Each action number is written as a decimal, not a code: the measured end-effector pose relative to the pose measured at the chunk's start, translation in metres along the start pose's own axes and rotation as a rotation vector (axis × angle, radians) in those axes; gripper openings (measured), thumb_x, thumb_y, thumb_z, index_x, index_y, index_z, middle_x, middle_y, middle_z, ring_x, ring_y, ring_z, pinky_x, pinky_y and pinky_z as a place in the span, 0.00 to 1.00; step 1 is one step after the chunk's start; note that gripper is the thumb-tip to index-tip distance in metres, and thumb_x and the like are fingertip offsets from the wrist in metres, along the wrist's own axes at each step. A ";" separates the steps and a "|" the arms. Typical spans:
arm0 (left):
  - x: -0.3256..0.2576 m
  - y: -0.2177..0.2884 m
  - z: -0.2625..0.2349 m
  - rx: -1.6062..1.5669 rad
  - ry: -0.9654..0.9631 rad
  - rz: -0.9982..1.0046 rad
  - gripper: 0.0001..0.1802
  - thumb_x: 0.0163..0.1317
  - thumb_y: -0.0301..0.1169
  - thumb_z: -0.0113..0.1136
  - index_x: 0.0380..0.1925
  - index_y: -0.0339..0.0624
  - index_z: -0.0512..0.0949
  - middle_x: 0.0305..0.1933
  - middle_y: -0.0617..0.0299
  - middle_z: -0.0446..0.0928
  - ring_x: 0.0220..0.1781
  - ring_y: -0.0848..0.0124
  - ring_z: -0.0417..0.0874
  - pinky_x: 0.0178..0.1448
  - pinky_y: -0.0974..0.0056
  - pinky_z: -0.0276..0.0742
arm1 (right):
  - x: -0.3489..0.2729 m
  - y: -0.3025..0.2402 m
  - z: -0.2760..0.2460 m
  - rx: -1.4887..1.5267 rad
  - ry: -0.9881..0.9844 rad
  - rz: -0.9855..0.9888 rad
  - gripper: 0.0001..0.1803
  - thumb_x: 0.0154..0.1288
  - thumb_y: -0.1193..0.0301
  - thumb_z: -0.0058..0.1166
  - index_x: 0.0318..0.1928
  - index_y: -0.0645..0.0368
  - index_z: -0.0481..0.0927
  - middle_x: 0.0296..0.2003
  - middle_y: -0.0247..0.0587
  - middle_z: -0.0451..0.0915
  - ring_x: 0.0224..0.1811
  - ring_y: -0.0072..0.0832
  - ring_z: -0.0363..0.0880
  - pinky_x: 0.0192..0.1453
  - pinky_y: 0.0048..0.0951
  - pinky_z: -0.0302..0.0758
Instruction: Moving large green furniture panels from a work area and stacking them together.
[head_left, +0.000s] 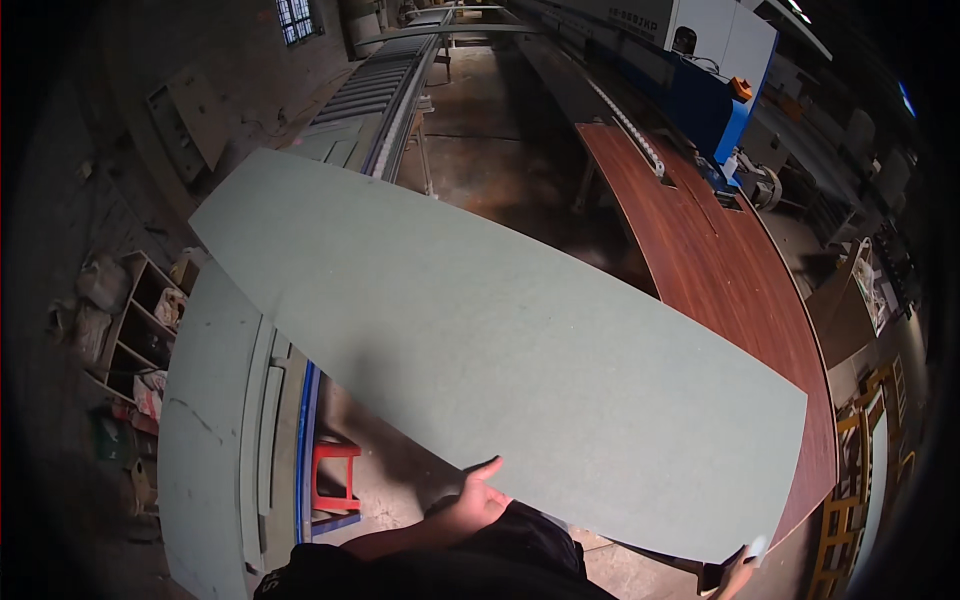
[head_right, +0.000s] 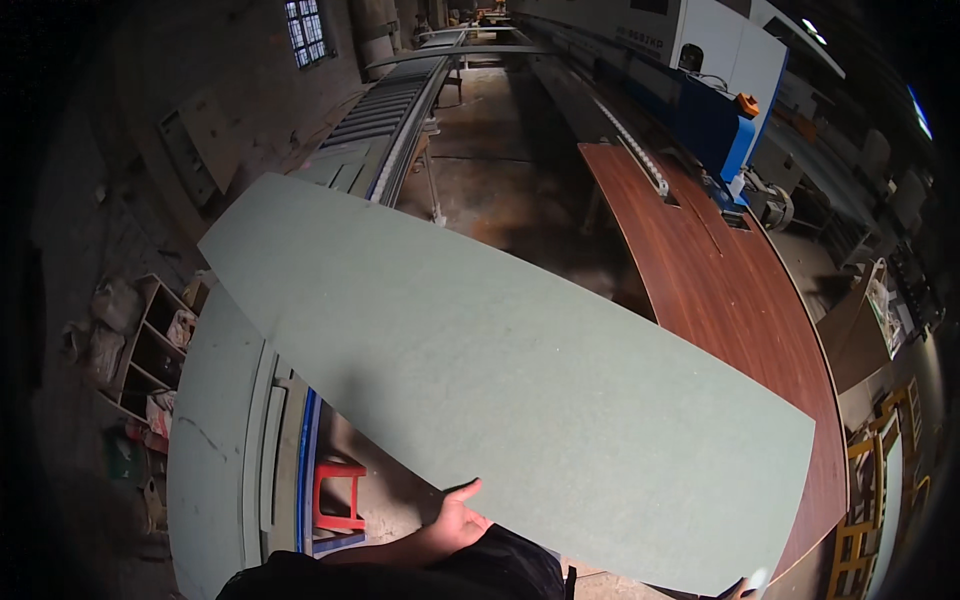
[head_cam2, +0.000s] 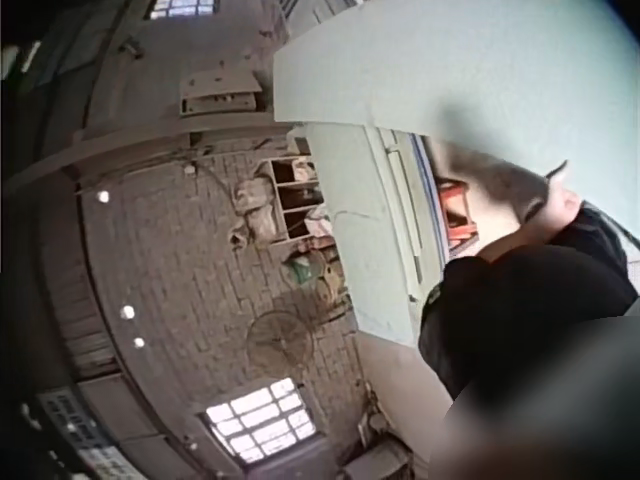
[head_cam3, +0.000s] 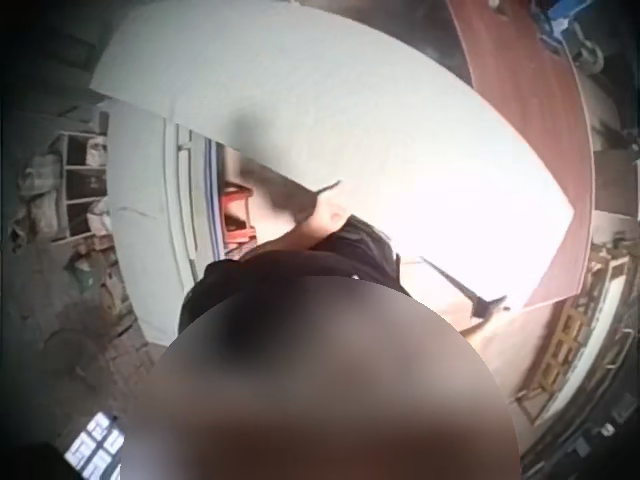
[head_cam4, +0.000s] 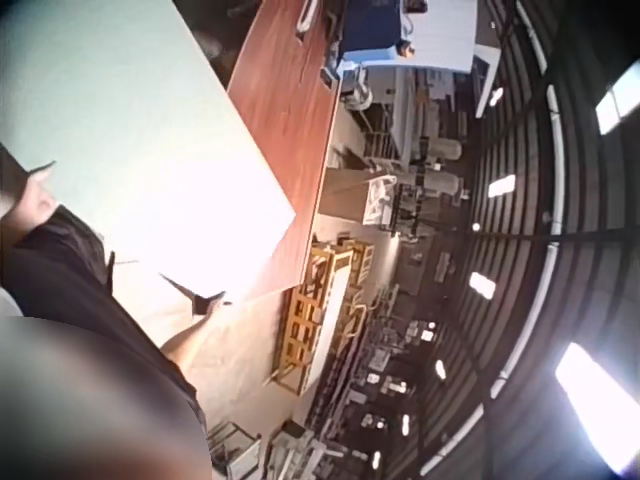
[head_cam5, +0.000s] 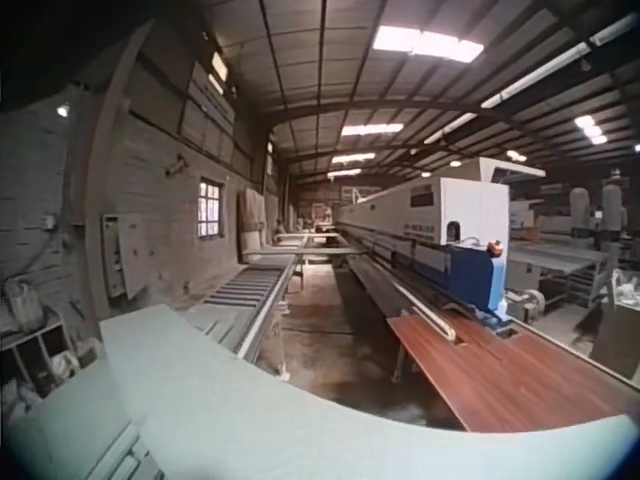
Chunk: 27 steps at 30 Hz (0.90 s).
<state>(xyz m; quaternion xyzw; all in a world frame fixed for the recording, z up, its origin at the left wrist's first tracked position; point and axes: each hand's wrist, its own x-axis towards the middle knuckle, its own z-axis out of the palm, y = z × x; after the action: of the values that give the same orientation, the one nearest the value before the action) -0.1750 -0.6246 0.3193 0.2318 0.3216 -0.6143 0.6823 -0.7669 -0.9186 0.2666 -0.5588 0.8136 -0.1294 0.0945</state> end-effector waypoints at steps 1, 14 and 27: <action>-0.007 0.001 -0.018 0.062 0.038 -0.091 0.49 0.55 0.57 0.59 0.49 0.09 0.63 0.54 0.33 0.71 0.56 0.48 0.73 0.68 0.53 0.62 | -0.014 0.006 -0.007 -0.007 0.000 -0.010 0.35 0.68 0.45 0.43 0.54 0.69 0.71 0.54 0.62 0.73 0.56 0.50 0.72 0.56 0.43 0.70; -0.170 -0.003 -0.130 0.144 0.234 0.154 0.28 0.57 0.43 0.60 0.47 0.27 0.72 0.53 0.45 0.75 0.58 0.54 0.74 0.66 0.55 0.63 | -0.247 0.081 -0.148 0.412 -0.249 0.278 0.27 0.68 0.48 0.45 0.44 0.62 0.76 0.36 0.42 0.75 0.36 0.33 0.73 0.37 0.34 0.70; -0.237 0.002 -0.211 0.323 -0.153 0.370 0.25 0.60 0.41 0.57 0.54 0.39 0.70 0.58 0.52 0.73 0.62 0.54 0.71 0.66 0.45 0.62 | -0.368 0.167 -0.269 0.781 -0.394 0.230 0.25 0.70 0.57 0.46 0.54 0.66 0.75 0.53 0.49 0.75 0.53 0.40 0.73 0.60 0.41 0.67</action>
<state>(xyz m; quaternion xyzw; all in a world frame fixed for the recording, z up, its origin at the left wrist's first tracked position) -0.2150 -0.3107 0.3460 0.3454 0.1190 -0.5383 0.7595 -0.8636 -0.4900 0.4727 -0.4012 0.7272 -0.3063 0.4652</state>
